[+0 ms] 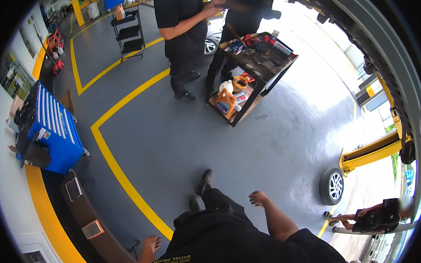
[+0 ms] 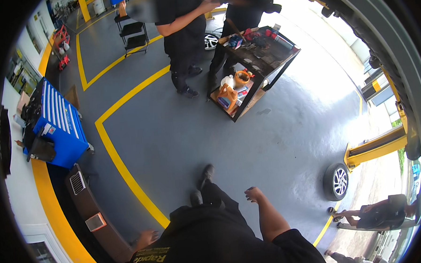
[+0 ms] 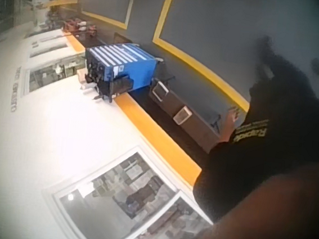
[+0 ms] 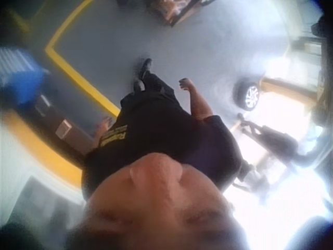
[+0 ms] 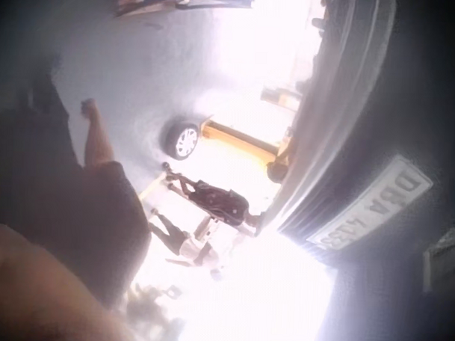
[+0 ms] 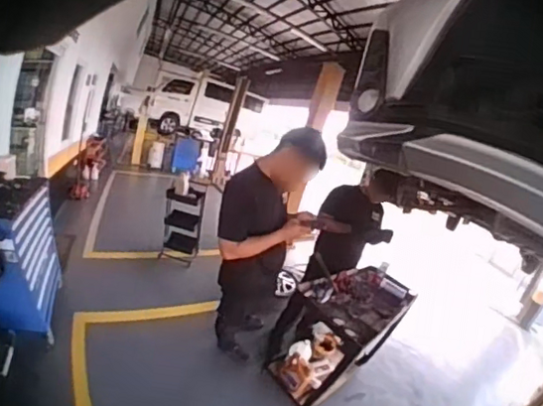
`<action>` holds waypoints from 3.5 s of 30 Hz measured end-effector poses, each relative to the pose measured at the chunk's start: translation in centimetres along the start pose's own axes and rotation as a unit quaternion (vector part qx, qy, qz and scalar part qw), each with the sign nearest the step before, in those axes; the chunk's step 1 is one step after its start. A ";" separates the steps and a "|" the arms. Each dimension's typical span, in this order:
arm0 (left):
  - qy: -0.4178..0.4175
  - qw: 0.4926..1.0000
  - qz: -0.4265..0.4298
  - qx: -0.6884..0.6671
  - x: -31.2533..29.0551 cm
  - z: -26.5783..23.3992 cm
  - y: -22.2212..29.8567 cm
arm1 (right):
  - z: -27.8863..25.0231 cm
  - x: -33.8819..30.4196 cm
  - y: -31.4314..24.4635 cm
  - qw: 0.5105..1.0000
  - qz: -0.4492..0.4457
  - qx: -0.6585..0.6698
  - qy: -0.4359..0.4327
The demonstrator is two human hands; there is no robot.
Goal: The person picks up a metal underbody shield and positions it under a raised vehicle. They align the shield with mounting points and secure it by hand. The person then stands back and observes the area while other mechanics work nearby.
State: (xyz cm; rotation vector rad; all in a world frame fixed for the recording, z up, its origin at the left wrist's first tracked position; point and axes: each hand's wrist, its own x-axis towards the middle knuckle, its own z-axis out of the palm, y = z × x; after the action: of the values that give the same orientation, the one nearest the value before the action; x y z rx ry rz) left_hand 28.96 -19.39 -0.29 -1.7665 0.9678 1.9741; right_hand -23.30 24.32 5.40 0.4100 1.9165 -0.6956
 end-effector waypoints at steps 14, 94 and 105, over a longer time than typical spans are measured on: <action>0.127 0.990 -0.002 0.064 2.7 0.8 21.4 | 4.4 8.3 -19.2 0.995 -0.003 -0.032 -0.092; -0.061 0.777 0.087 0.620 11.9 17.2 71.5 | 21.7 4.7 -14.4 0.852 0.122 0.503 0.082; -0.100 0.746 0.139 0.644 12.7 21.4 71.0 | 20.5 3.5 -13.5 0.846 0.092 0.520 0.075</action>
State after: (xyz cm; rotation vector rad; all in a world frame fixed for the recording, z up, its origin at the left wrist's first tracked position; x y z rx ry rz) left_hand -34.74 -58.69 6.81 -0.5964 1.8938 0.9401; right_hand -17.93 0.81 -0.49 1.3268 1.4397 -1.5818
